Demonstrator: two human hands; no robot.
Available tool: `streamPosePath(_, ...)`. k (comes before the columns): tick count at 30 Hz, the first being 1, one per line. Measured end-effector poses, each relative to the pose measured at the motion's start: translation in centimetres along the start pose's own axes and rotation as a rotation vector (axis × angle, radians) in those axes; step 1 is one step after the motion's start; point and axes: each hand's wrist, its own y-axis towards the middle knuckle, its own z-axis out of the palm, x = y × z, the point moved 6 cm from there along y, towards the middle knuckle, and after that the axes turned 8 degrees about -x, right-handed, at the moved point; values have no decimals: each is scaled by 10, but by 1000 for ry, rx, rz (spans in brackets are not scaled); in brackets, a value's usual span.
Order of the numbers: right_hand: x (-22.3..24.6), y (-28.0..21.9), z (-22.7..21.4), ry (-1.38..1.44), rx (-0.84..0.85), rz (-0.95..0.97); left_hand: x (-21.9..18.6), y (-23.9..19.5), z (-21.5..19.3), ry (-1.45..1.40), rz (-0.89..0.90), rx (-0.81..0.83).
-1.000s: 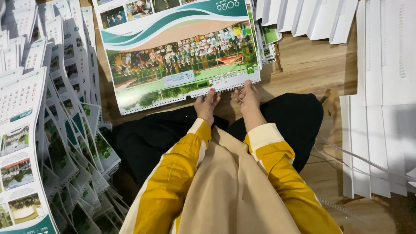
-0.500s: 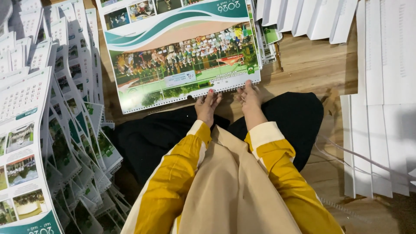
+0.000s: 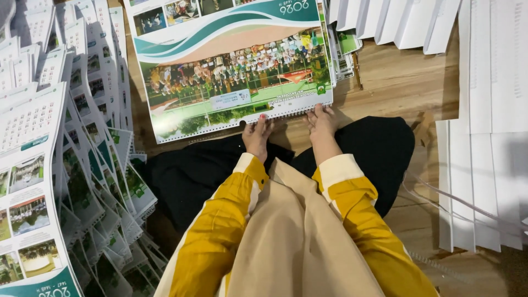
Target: The person sits on the floor and assembles wall calendars by inserting a plastic spiral binding into pre-punched holes along the edge of the pages. They repeatedly pick up calendar sheets, align the binding, and push it through the holes to secure the pages together.
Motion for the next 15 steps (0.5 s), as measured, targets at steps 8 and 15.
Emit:
streamPosePath(8,16,-38,10,20,-10,-47,-14,-12,7,58,14,-19)
streamPosePath(15,18,-32,9,17,-22,-82,-13,-1,2,92,2,25)
